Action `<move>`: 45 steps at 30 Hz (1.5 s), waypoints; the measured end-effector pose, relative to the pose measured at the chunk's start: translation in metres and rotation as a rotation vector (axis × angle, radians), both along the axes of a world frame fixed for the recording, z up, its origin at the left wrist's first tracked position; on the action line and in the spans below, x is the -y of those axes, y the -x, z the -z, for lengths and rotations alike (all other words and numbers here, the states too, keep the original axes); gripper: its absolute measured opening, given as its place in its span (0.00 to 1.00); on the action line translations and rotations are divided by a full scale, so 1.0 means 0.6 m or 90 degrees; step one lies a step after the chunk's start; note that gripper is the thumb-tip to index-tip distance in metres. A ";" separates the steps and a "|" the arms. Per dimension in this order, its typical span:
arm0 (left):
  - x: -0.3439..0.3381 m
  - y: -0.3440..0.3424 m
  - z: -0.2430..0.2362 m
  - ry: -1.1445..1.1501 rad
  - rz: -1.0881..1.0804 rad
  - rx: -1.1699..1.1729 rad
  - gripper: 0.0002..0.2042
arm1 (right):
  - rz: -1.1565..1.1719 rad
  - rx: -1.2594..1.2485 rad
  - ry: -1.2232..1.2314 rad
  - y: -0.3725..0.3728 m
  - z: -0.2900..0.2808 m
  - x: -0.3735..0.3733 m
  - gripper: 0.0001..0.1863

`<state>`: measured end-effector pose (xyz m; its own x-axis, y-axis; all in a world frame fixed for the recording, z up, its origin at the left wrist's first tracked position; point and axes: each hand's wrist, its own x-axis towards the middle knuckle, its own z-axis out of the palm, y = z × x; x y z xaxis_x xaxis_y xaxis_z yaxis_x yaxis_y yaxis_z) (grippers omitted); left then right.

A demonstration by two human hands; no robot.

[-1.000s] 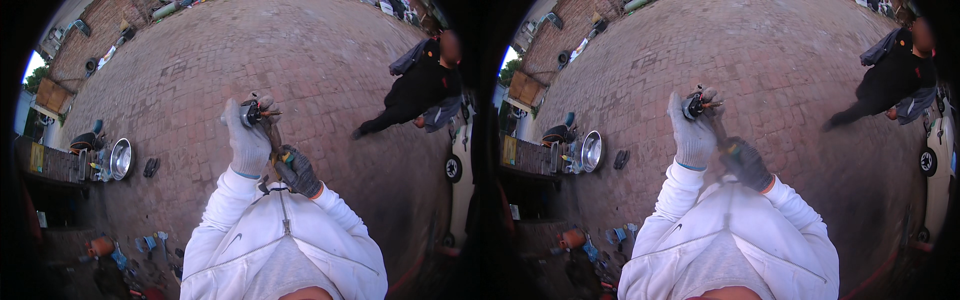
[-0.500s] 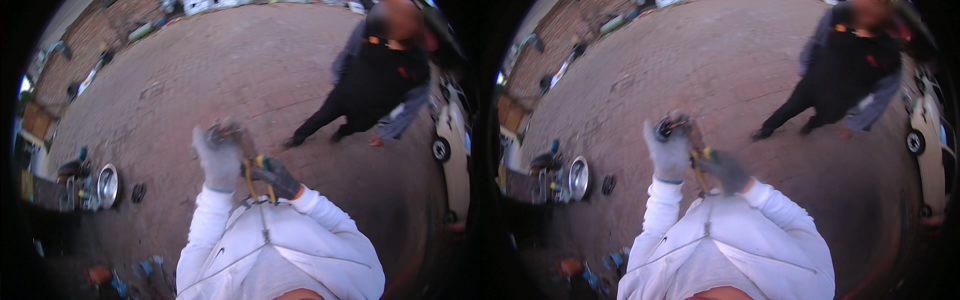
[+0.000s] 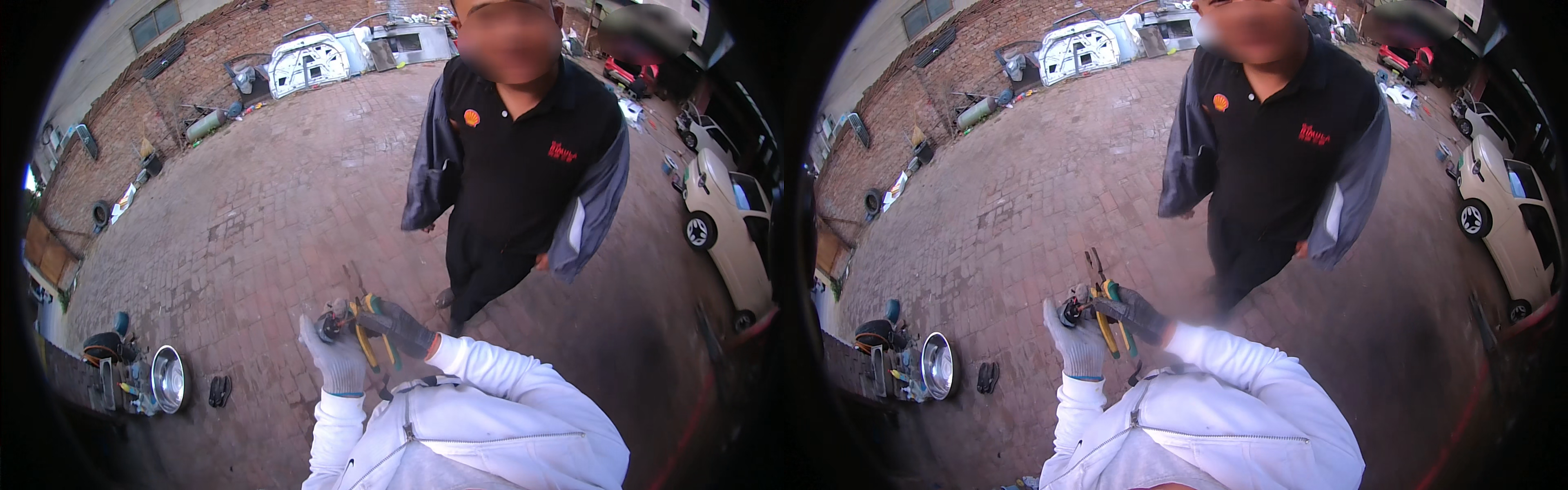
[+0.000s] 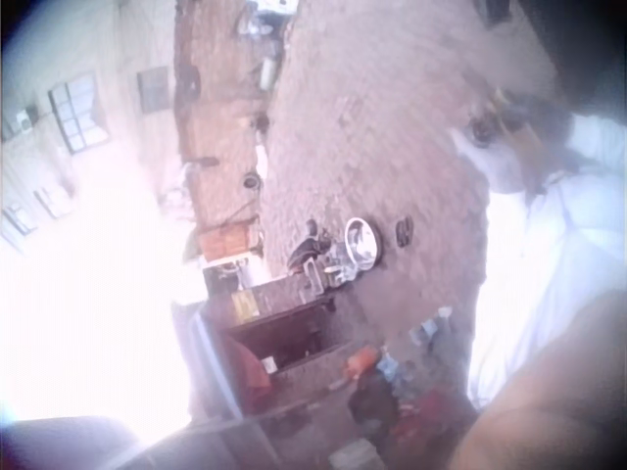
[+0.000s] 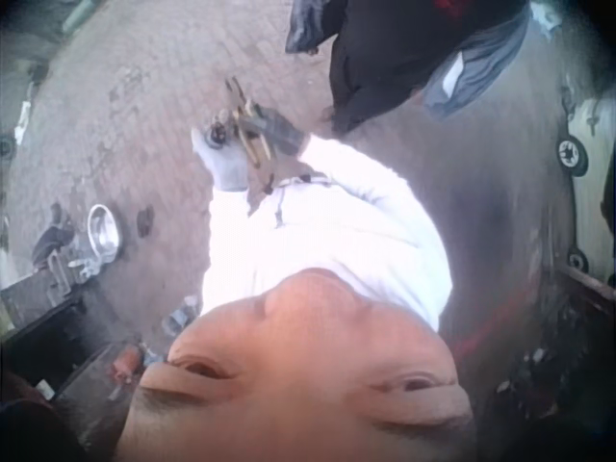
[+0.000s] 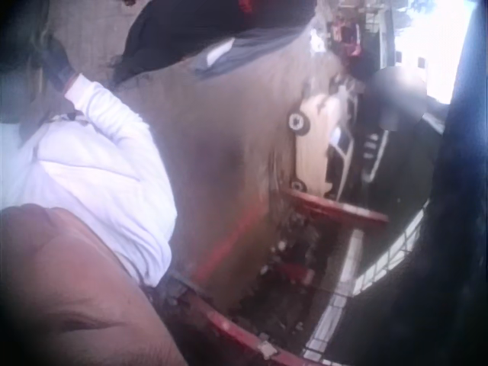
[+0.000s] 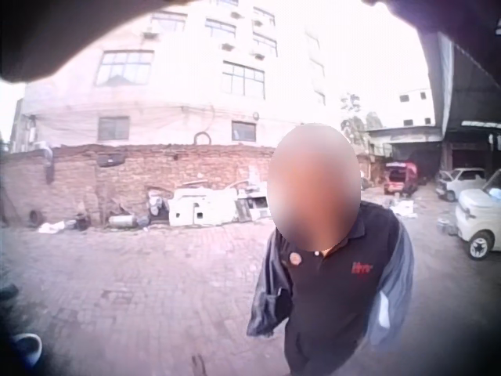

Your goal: The person uses pliers to strip and adjust wires on a small electrical component, then uses a screwdriver to tighten a screw on the same part. The work occurs in an outdoor workshop area with tools and vehicle parts scattered on the ground.

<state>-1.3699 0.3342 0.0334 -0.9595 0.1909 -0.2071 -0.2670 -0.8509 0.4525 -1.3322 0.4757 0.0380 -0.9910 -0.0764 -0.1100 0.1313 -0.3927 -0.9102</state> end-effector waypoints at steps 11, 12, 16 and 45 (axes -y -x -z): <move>0.041 -0.006 0.025 -0.021 -0.067 0.009 0.25 | -0.013 0.035 0.089 0.028 0.027 0.030 0.20; 0.039 -0.012 0.027 -0.014 -0.081 0.013 0.25 | -0.011 0.023 0.100 0.027 0.032 0.031 0.19; 0.033 -0.021 0.031 -0.066 -0.122 0.063 0.27 | 0.015 0.060 0.076 0.035 0.042 0.052 0.19; 0.107 0.020 -0.070 -0.079 -0.260 -0.047 0.23 | -0.275 -0.407 -0.498 -0.047 -0.064 0.002 0.29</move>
<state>-1.3817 0.2701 0.0754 -0.9729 -0.1876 -0.1352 0.1313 -0.9293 0.3452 -1.3037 0.4743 0.0767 -0.7882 -0.5644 0.2454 -0.4664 0.2876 -0.8365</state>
